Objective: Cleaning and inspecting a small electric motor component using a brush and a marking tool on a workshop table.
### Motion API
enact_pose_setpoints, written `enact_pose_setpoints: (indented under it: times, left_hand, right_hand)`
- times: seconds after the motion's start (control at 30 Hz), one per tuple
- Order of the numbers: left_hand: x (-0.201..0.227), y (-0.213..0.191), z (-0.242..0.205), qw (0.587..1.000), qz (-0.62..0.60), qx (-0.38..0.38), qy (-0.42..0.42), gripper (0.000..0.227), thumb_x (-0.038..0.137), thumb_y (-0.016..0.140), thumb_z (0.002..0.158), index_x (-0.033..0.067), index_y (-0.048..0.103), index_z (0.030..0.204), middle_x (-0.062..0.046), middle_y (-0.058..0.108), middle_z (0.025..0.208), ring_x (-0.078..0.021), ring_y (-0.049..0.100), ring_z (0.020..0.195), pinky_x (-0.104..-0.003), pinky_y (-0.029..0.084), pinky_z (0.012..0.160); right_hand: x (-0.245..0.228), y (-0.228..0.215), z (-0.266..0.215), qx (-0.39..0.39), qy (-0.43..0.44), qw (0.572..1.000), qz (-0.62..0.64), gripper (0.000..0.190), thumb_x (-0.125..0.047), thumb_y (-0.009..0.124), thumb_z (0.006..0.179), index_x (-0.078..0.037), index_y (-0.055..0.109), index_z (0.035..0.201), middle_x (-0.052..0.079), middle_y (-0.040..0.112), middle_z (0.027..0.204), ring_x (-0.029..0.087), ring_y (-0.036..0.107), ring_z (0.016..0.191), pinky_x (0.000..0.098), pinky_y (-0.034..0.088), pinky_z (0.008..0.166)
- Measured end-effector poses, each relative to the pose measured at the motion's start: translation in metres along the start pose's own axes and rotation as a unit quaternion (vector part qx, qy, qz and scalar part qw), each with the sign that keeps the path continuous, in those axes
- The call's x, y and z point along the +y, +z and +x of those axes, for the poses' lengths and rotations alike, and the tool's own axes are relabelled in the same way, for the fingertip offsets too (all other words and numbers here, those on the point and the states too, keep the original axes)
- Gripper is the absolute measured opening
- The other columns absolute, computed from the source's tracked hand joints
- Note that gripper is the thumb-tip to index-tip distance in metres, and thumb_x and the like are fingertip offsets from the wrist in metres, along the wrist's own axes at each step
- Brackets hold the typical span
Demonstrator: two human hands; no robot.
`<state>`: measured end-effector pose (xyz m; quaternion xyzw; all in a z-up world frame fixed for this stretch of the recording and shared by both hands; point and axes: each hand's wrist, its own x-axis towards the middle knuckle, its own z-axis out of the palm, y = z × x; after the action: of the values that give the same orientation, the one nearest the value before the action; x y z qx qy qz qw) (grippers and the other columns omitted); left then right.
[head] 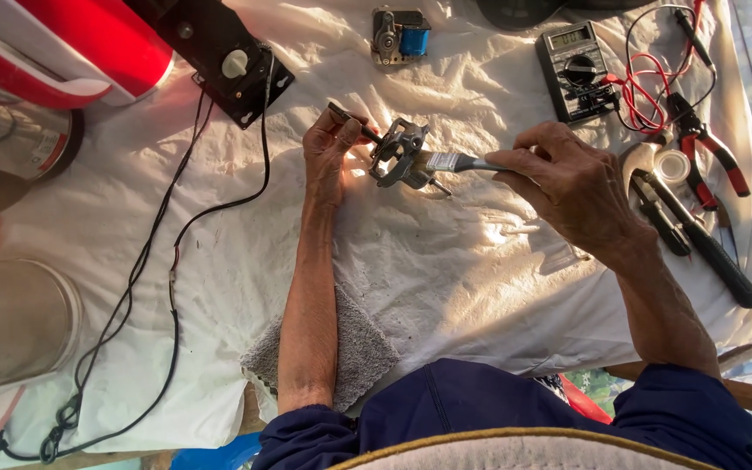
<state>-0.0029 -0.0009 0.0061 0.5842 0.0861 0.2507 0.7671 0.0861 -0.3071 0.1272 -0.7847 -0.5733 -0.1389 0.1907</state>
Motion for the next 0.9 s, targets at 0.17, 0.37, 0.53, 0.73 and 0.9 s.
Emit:
enact_pose_setpoints:
  times: [0.17, 0.37, 0.53, 0.73, 0.9]
  left_hand:
    - [-0.003, -0.003, 0.001, 1.0, -0.004, -0.002, -0.004, 0.028, 0.037, 0.074, 0.093, 0.01, 0.071, 0.099, -0.003, 0.073, 0.092, -0.0186, 0.074, 0.087, -0.033, 0.06, 0.082]
    - [-0.019, -0.006, 0.003, 0.999, -0.045, 0.013, 0.023, 0.024, 0.03, 0.077, 0.094, 0.0071, 0.07, 0.1, -0.01, 0.075, 0.089, -0.0178, 0.076, 0.084, -0.031, 0.062, 0.083]
    - [-0.019, -0.009, 0.005, 0.999, -0.016, -0.007, 0.032, 0.023, 0.029, 0.074, 0.098, 0.0075, 0.07, 0.102, -0.009, 0.074, 0.091, -0.0172, 0.075, 0.085, -0.033, 0.062, 0.084]
    - [-0.017, -0.005, 0.004, 0.999, -0.013, 0.007, 0.029, 0.023, 0.033, 0.075, 0.096, 0.0103, 0.071, 0.1, -0.007, 0.075, 0.086, -0.0146, 0.073, 0.081, -0.032, 0.061, 0.082]
    - [-0.012, -0.002, 0.002, 0.999, -0.004, 0.01, 0.032, 0.023, 0.034, 0.074, 0.097, 0.0115, 0.071, 0.1, -0.007, 0.075, 0.084, -0.0141, 0.073, 0.081, -0.031, 0.061, 0.083]
  right_hand:
    - [-0.012, 0.001, 0.021, -0.001, 0.03, 0.995, 0.1, 0.021, -0.004, 0.082, 0.099, -0.001, 0.073, 0.118, 0.015, 0.061, 0.111, 0.022, 0.067, 0.084, 0.0313, 0.06, 0.074]
    - [-0.015, 0.022, 0.029, 0.062, 0.141, 0.924, 0.349, 0.015, -0.008, 0.083, 0.095, -0.006, 0.077, 0.109, 0.009, 0.067, 0.105, 0.018, 0.068, 0.091, 0.0316, 0.058, 0.078]
    - [-0.013, 0.038, 0.016, 0.061, 0.127, 0.951, 0.277, 0.014, -0.019, 0.081, 0.099, -0.011, 0.078, 0.109, 0.009, 0.072, 0.099, 0.028, 0.072, 0.09, 0.0389, 0.057, 0.077]
    - [-0.011, 0.055, 0.003, 0.119, 0.126, 0.939, 0.297, 0.008, -0.011, 0.085, 0.097, -0.009, 0.08, 0.104, 0.008, 0.075, 0.094, 0.023, 0.073, 0.087, 0.0337, 0.056, 0.076]
    - [-0.004, 0.073, -0.004, 0.164, 0.097, 0.934, 0.301, 0.007, -0.006, 0.085, 0.096, -0.004, 0.078, 0.095, 0.012, 0.075, 0.088, 0.026, 0.074, 0.08, 0.0354, 0.056, 0.069]
